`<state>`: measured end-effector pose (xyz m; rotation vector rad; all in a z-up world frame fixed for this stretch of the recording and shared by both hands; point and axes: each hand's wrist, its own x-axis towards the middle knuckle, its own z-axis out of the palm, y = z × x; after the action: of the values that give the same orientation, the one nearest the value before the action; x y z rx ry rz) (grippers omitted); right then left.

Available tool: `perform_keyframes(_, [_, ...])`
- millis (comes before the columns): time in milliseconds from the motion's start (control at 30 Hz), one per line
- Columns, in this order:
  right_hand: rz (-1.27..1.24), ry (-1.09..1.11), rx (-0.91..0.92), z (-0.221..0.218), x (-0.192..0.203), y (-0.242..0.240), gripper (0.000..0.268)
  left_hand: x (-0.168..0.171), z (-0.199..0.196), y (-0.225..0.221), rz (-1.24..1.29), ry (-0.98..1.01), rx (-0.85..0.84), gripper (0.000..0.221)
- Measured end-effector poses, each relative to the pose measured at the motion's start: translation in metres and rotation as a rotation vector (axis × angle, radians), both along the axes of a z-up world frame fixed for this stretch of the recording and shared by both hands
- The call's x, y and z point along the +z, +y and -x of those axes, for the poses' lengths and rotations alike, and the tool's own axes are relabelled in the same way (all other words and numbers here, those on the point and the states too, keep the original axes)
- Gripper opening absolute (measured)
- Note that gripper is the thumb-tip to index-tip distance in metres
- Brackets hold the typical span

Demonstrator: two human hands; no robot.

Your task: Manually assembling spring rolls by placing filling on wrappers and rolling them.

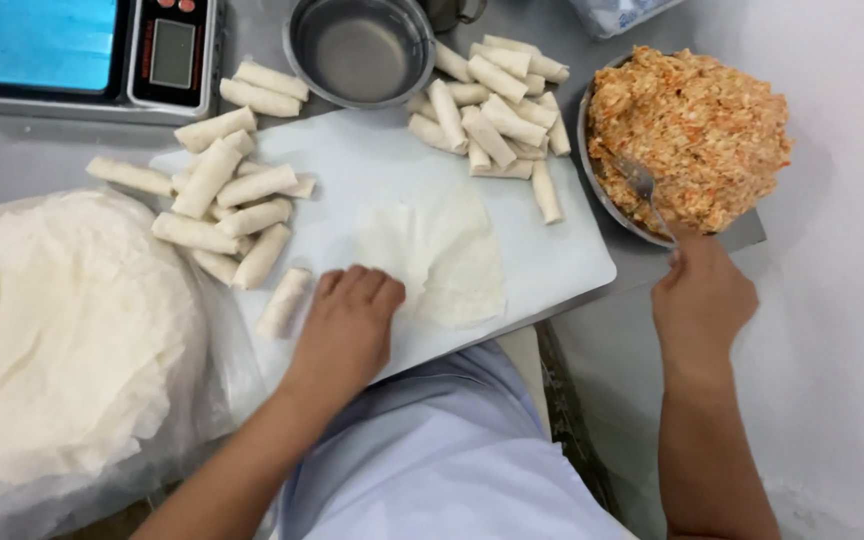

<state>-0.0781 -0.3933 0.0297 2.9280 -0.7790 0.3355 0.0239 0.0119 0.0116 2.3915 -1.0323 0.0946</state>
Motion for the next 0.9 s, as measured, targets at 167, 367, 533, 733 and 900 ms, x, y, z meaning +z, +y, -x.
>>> perform_keyframes(167, [0.119,0.124,0.031,0.016,-0.007,-0.020,0.071,-0.009,0.027,-0.009,-0.092,-0.217,0.015,0.022])
perform_keyframes(367, [-0.134,-0.114,0.217,0.015,-0.025,-0.026,0.047,-0.021,0.028,-0.004,0.006,-0.192,-0.010,0.024])
perform_keyframes(533, [-1.127,-0.138,-0.027,-0.010,0.007,-0.006,0.009,-0.020,0.027,-0.003,0.017,-0.225,-0.043,0.033])
perform_keyframes(733, [-0.845,-0.171,0.677,-0.021,-0.002,0.102,0.015,-0.036,0.030,0.000,0.069,-0.235,-0.053,0.016])
perform_keyframes(900, [-0.198,-0.079,0.913,-0.026,0.047,0.107,0.031,-0.019,0.024,0.002,0.056,-0.232,-0.067,0.015])
